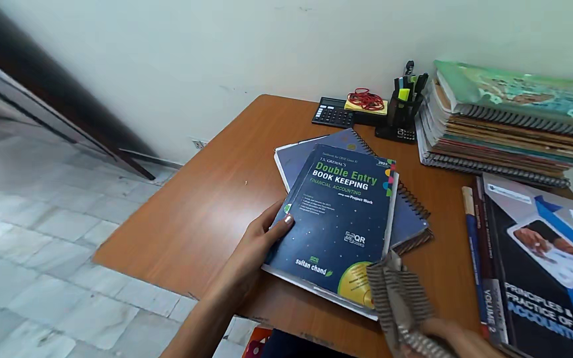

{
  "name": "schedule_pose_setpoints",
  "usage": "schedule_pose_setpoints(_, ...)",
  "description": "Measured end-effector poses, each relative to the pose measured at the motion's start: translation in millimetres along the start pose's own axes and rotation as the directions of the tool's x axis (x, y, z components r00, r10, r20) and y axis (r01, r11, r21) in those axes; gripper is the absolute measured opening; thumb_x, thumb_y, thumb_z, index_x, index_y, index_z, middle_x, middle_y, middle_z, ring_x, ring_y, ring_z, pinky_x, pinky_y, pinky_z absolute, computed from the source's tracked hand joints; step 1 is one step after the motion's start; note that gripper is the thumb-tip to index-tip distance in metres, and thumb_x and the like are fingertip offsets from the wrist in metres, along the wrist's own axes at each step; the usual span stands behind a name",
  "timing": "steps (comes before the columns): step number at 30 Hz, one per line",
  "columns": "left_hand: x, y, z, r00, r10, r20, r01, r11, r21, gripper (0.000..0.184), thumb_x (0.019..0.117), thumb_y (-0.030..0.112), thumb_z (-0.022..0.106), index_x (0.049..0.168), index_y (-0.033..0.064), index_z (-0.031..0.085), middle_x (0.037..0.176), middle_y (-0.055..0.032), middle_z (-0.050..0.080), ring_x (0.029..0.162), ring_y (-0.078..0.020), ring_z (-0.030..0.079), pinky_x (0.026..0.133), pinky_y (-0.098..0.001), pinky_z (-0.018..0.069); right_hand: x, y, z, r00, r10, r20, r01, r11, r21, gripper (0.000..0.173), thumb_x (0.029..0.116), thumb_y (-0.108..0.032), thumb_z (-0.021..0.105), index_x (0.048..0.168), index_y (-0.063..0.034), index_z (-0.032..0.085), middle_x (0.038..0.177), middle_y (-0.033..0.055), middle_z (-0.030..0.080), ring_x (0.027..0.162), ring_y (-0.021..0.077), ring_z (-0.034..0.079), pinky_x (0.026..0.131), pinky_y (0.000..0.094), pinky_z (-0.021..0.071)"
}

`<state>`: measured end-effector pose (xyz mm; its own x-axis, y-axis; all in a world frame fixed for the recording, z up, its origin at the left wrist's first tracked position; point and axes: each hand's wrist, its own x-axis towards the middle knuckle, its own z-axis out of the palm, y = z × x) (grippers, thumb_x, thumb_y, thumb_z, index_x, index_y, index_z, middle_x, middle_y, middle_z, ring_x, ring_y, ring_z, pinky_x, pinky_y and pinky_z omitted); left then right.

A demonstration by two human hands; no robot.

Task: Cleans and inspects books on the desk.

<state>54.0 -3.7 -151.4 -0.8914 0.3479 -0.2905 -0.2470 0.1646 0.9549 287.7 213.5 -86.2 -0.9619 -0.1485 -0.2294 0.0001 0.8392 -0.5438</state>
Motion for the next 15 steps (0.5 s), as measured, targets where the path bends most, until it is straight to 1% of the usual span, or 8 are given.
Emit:
schedule_pose_setpoints(2, -2, -1, 3, 0.999, -0.006, -0.032, 0.005, 1.000, -0.028, 0.040, 0.1067, 0.012, 0.047, 0.146, 0.0105, 0.050, 0.101, -0.0067, 0.071, 0.079, -0.0101, 0.070, 0.070, -0.0259, 0.0584, -4, 9, -33, 0.996, 0.046, -0.074, -0.043, 0.998, 0.038, 0.039, 0.0931, -0.005, 0.055, 0.129, -0.0013, 0.070, 0.126, 0.0332, 0.060, 0.103, 0.0474, 0.065, 0.078, 0.0606, 0.0538)
schedule_pose_setpoints(4, -4, -2, 5, 0.999, -0.007, -0.048, 0.005, 0.999, -0.038, 0.037, 0.1072, 0.012, 0.047, 0.144, 0.0100, 0.052, 0.098, -0.0058, 0.072, 0.078, -0.0092, 0.070, 0.069, -0.0251, 0.0583, 4, 22, -63, 0.961, 0.065, -0.268, -0.087, 0.994, -0.071, 0.042, 0.0904, -0.004, 0.052, 0.127, -0.0048, 0.072, 0.127, 0.0308, 0.062, 0.102, 0.0455, 0.066, 0.077, 0.0611, 0.0542)
schedule_pose_setpoints(6, -6, -1, 6, 0.999, -0.008, -0.046, 0.006, 0.999, -0.047, 0.036, 0.1077, 0.012, 0.046, 0.143, 0.0092, 0.052, 0.097, -0.0054, 0.072, 0.077, -0.0084, 0.070, 0.069, -0.0245, 0.0581, 37, 43, -77, 0.849, 0.042, -0.527, -0.185, 0.957, -0.222, 0.044, 0.0871, -0.009, 0.051, 0.123, -0.0102, 0.075, 0.124, 0.0252, 0.064, 0.091, 0.0429, 0.067, 0.065, 0.0613, 0.0503)
schedule_pose_setpoints(7, -5, -1, 7, 0.999, -0.008, -0.041, 0.006, 0.999, -0.051, 0.036, 0.1079, 0.013, 0.045, 0.143, 0.0090, 0.052, 0.097, -0.0054, 0.072, 0.077, -0.0083, 0.069, 0.069, -0.0244, 0.0580, 60, 51, -85, 0.808, 0.067, -0.586, -0.245, 0.942, -0.229, 0.041, 0.0905, -0.010, 0.051, 0.125, -0.0095, 0.074, 0.127, 0.0264, 0.062, 0.092, 0.0460, 0.066, 0.067, 0.0648, 0.0487)
schedule_pose_setpoints(9, -5, -2, 7, 0.999, -0.007, -0.044, 0.005, 0.998, -0.059, 0.036, 0.1079, 0.013, 0.045, 0.143, 0.0085, 0.052, 0.097, -0.0062, 0.071, 0.077, -0.0090, 0.069, 0.069, -0.0248, 0.0579, 111, 59, -101, 0.796, 0.228, -0.560, -0.348, 0.930, -0.116, 0.035, 0.1001, -0.008, 0.053, 0.130, -0.0045, 0.070, 0.137, 0.0311, 0.053, 0.105, 0.0517, 0.061, 0.079, 0.0697, 0.0460)
schedule_pose_setpoints(11, -7, -2, 9, 0.997, -0.008, -0.076, 0.003, 0.997, -0.074, 0.035, 0.1076, 0.013, 0.047, 0.141, 0.0076, 0.054, 0.096, -0.0069, 0.071, 0.077, -0.0094, 0.069, 0.069, -0.0250, 0.0573, 159, 65, -104, 0.807, 0.348, -0.477, -0.399, 0.917, -0.007, 0.033, 0.1019, -0.012, 0.053, 0.129, -0.0021, 0.069, 0.140, 0.0321, 0.050, 0.112, 0.0507, 0.059, 0.086, 0.0684, 0.0459)
schedule_pose_setpoints(13, -8, -3, 12, 0.994, -0.010, -0.110, -0.001, 0.995, -0.097, 0.035, 0.1074, 0.013, 0.047, 0.141, 0.0072, 0.054, 0.097, -0.0074, 0.071, 0.077, -0.0102, 0.069, 0.069, -0.0257, 0.0577, 189, 65, -94, 0.826, 0.388, -0.410, -0.409, 0.912, 0.040, 0.032, 0.1023, -0.014, 0.054, 0.124, 0.0023, 0.070, 0.137, 0.0326, 0.050, 0.114, 0.0487, 0.058, 0.089, 0.0652, 0.0466)
schedule_pose_setpoints(15, -10, -5, 15, 0.989, -0.012, -0.146, -0.007, 0.991, -0.135, 0.036, 0.1072, 0.012, 0.047, 0.142, 0.0070, 0.053, 0.098, -0.0075, 0.071, 0.077, -0.0100, 0.069, 0.069, -0.0255, 0.0576, 199, 56, -84, 0.828, 0.390, -0.403, -0.412, 0.911, 0.034, 0.032, 0.1035, -0.014, 0.053, 0.123, 0.0054, 0.068, 0.138, 0.0325, 0.049, 0.113, 0.0482, 0.059, 0.089, 0.0631, 0.0472)
